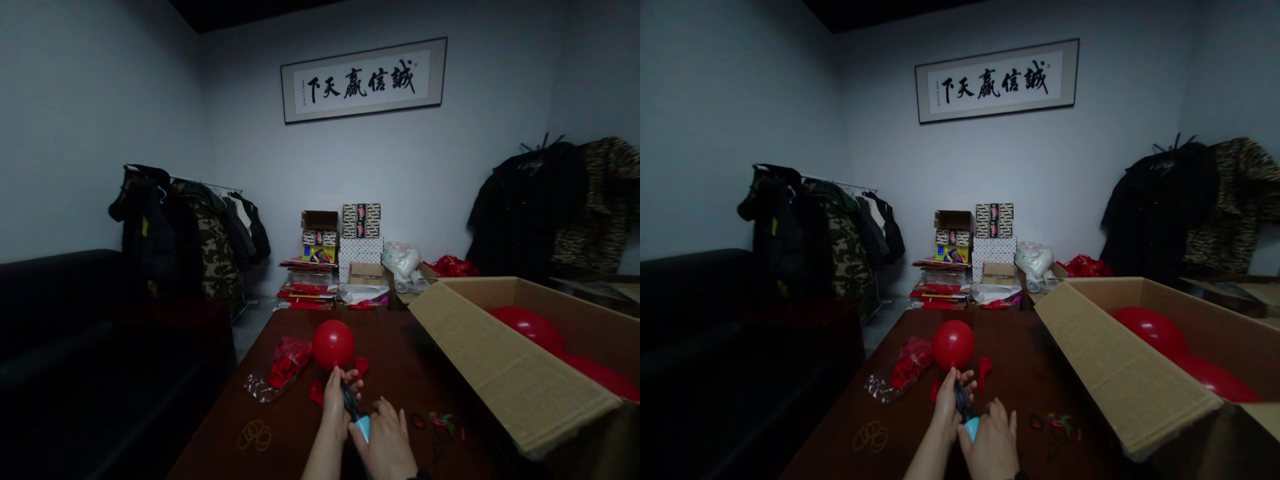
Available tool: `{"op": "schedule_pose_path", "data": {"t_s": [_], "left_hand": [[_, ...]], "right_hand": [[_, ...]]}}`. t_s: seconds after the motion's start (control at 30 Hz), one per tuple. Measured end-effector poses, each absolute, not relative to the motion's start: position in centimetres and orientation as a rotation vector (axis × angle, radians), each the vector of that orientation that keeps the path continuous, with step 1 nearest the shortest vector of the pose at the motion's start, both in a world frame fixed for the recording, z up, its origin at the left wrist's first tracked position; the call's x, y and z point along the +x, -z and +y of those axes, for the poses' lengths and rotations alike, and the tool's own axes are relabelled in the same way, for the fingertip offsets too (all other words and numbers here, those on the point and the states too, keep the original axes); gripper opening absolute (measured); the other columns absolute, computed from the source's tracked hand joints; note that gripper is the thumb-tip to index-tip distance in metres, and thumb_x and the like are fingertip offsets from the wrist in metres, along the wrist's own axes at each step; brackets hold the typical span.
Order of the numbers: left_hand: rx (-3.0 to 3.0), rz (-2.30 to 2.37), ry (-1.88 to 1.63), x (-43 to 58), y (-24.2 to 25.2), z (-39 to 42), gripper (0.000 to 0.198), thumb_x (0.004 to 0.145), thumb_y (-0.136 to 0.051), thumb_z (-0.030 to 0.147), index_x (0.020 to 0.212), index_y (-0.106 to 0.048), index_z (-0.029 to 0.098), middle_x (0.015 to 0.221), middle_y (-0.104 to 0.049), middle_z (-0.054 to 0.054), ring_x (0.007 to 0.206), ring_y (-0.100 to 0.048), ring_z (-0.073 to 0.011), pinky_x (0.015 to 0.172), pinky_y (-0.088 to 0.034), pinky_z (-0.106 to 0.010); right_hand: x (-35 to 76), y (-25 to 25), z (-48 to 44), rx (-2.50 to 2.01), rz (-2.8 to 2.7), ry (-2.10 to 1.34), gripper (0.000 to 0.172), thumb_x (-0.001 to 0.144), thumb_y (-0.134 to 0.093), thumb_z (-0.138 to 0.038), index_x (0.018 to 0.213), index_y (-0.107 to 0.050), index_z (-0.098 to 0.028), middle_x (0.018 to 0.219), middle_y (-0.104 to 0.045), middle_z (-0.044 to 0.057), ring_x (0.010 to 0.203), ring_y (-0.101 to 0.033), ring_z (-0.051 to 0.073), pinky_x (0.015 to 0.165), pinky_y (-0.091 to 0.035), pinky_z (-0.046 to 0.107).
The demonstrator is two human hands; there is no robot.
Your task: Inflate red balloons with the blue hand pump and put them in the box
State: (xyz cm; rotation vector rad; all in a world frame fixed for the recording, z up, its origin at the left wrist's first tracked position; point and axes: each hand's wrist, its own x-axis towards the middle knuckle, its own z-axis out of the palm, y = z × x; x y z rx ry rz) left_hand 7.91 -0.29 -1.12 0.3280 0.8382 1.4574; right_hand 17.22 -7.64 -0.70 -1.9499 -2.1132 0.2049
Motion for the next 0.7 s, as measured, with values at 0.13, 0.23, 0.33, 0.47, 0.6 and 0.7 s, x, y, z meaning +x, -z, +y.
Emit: {"op": "schedule_pose_path", "data": {"t_s": [0.13,0.23,0.33,0.47,0.6,0.7], "left_hand": [[0.343,0.855,-1.475,7.5,1.2,-1.1,0.024,0.087,-0.051,0.038,0.074,-0.042,0.020,0.077,-0.070,-0.005,0.047,-0.061,-0.0127,0.037,-0.035,-0.020],[0.354,0.842,-1.508,7.4,1.4,-1.7,0.024,0.086,-0.053,0.039,0.075,-0.043,0.020,0.076,-0.070,-0.005,0.041,-0.054,-0.0094,0.035,-0.033,-0.019],[0.358,0.822,-1.519,7.3,1.5,-1.7,0.024,0.085,-0.055,0.038,0.075,-0.043,0.020,0.075,-0.070,-0.005,0.040,-0.053,-0.0085,0.035,-0.033,-0.018],[0.402,0.855,-1.499,7.2,1.7,-1.1,0.027,0.082,-0.057,0.042,0.075,-0.042,0.020,0.077,-0.071,-0.007,0.050,-0.064,-0.0153,0.035,-0.033,-0.019],[0.467,0.916,-1.535,7.0,2.2,-0.5,0.027,0.082,-0.056,0.044,0.076,-0.043,0.020,0.079,-0.072,-0.009,0.049,-0.064,-0.0168,0.035,-0.033,-0.019],[0.459,0.955,-1.586,6.5,2.1,-0.2,0.024,0.083,-0.054,0.040,0.075,-0.044,0.020,0.081,-0.073,-0.009,0.046,-0.061,-0.0134,0.035,-0.034,-0.018]], "right_hand": [[17.2,1.2,-8.5,-1.942,-2.119,-0.235,0.052,0.087,-0.036,-0.048,0.111,-0.065,-0.012,0.133,-0.051,0.016,0.133,-0.033,0.032,0.109,-0.018,0.056],[17.3,0.9,-9.1,-1.913,-2.120,-0.311,0.054,0.087,-0.037,-0.050,0.113,-0.064,-0.012,0.133,-0.051,0.015,0.133,-0.033,0.032,0.109,-0.019,0.055],[17.3,0.5,-9.5,-1.887,-2.093,-0.334,0.052,0.087,-0.038,-0.049,0.113,-0.064,-0.012,0.129,-0.056,0.014,0.132,-0.036,0.031,0.109,-0.021,0.054],[16.8,0.1,-9.6,-1.909,-2.080,-0.280,0.052,0.088,-0.038,-0.051,0.110,-0.066,-0.013,0.128,-0.056,0.014,0.133,-0.034,0.032,0.109,-0.018,0.056],[16.4,-0.6,-9.9,-1.941,-2.108,-0.231,0.053,0.089,-0.036,-0.051,0.106,-0.068,-0.012,0.131,-0.054,0.017,0.135,-0.030,0.032,0.110,-0.015,0.055],[16.4,-1.1,-10.6,-1.898,-2.114,-0.175,0.051,0.088,-0.039,-0.048,0.103,-0.069,-0.010,0.126,-0.057,0.019,0.133,-0.032,0.033,0.111,-0.013,0.054]]}}
